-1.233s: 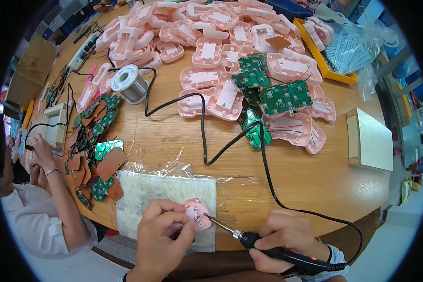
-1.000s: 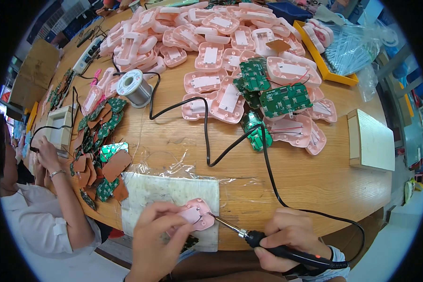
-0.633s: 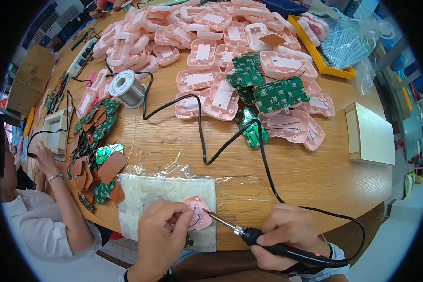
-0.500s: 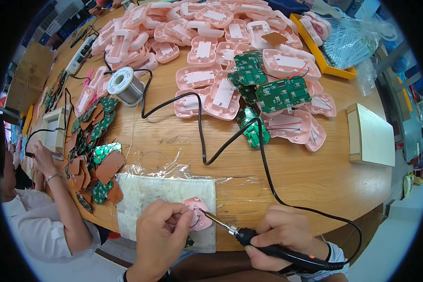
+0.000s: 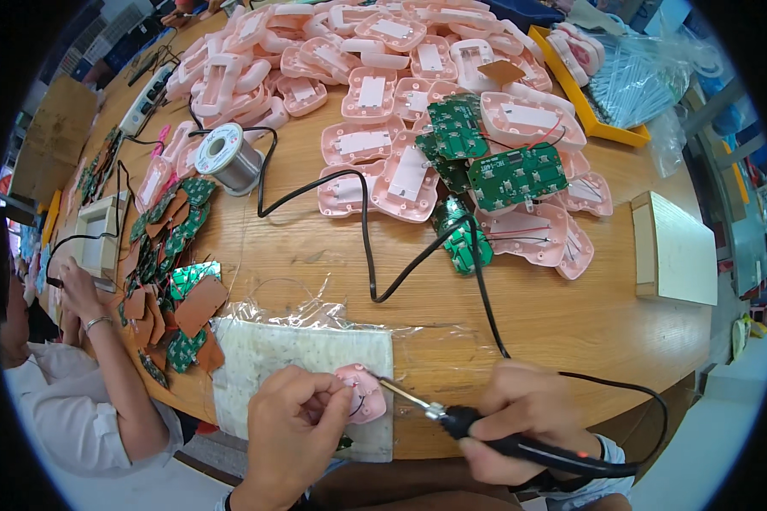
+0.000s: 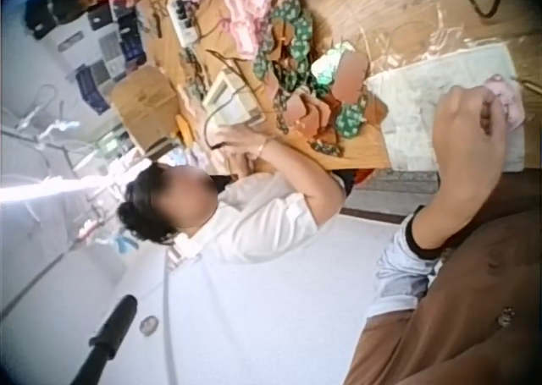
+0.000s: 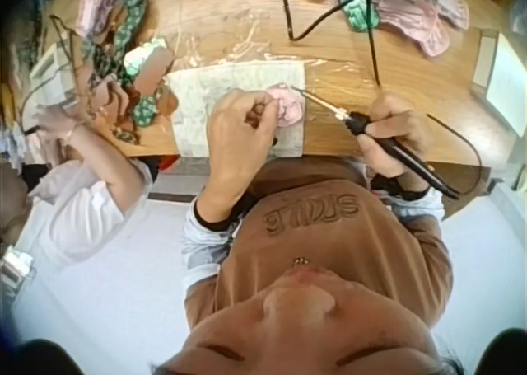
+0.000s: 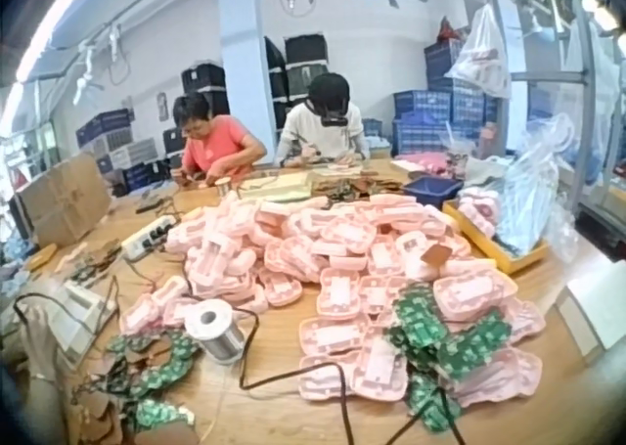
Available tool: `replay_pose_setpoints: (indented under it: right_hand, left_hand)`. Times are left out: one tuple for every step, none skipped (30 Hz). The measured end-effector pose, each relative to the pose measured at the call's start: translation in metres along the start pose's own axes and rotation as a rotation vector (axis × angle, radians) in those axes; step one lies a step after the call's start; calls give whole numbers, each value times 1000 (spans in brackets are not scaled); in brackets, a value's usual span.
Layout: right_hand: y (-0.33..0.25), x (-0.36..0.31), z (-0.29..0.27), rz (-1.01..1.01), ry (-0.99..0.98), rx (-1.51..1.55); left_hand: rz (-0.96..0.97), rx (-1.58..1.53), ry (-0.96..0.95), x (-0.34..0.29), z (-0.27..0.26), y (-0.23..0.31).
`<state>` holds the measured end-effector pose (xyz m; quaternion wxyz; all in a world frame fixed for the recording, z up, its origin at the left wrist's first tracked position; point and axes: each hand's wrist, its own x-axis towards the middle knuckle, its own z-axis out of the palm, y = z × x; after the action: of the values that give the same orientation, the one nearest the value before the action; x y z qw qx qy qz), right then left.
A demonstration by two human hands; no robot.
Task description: The person uses a soldering iron to attach wires to small pink plastic housings containing circuit boards. They repeatedly pick up a housing, apply solder to connection points, and place the finished unit aside. Other workers are visible at the same table performing similar tasks.
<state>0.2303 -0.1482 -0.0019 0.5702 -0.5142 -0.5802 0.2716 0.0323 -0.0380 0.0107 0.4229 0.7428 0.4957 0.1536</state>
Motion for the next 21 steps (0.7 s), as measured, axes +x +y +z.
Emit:
replay_pose_setpoints:
  right_hand:
    - [0, -2, -1, 7, 14, -16]
    - [0, -4, -2, 12, 35, -19]
    - [0, -6, -3, 14, 65, -16]
    - [0, -8, -4, 15, 56, -32]
    - [0, -10, -5, 14, 66, -35]
    - [1, -12, -4, 13, 80, -30]
    - [1, -14, -4, 9, 96, -13]
    - [2, -15, -4, -3, 100, -18]
    - [3, -17, -4, -20, 105, -11]
    - [4, -18, -3, -37, 118, 6]
    - [4, -20, -3, -45, 115, -9]
    - [3, -22, -3, -50, 121, -14]
    - [2, -23, -3, -63, 136, -10]
    - [1, -24, -4, -59, 143, -14]
    - [1, -25, -4, -67, 156, -11]
    - [0, -26, -5, -69, 174, -5]
    - [-1, -27, -6, -81, 181, -5]
    - [-1, -28, -8, -86, 193, -2]
    - [-2, -30, -9, -106, 214, 17]
    - [-2, -31, -10, -82, 241, 18]
    - [-1, -33, -10, -81, 278, 29]
  left_hand:
    - [3, -5, 0, -1, 0, -1]
    - [8, 9, -4, -1, -1, -2]
    - [16, 23, -9, -2, -1, -4]
    - [26, 36, -13, -2, -1, -5]
    - [56, 46, -9, -3, -1, -7]
    - [85, 57, -4, -2, 0, -9]
    - [97, 58, 12, -2, 1, -10]
    - [107, 45, 20, -1, 3, -11]
    - [102, 22, 41, 0, 4, -11]
    - [115, 10, 57, 0, 4, -11]
    - [100, 14, 55, 1, 4, -11]
    - [102, 28, 45, 1, 3, -10]
    - [102, 54, 22, -1, 2, -8]
    - [104, 45, 17, -3, 0, -7]
    - [107, 46, 3, -5, -2, -5]
    - [109, 46, -13, -9, -3, -4]
    - [195, 195, 54, -13, -5, -3]
    - [278, 343, 118, -17, -5, -3]
    - [390, 503, 256, -20, -6, -2]
    - [373, 507, 159, -21, -7, -1]
    - [393, 520, 138, -21, -10, 1]
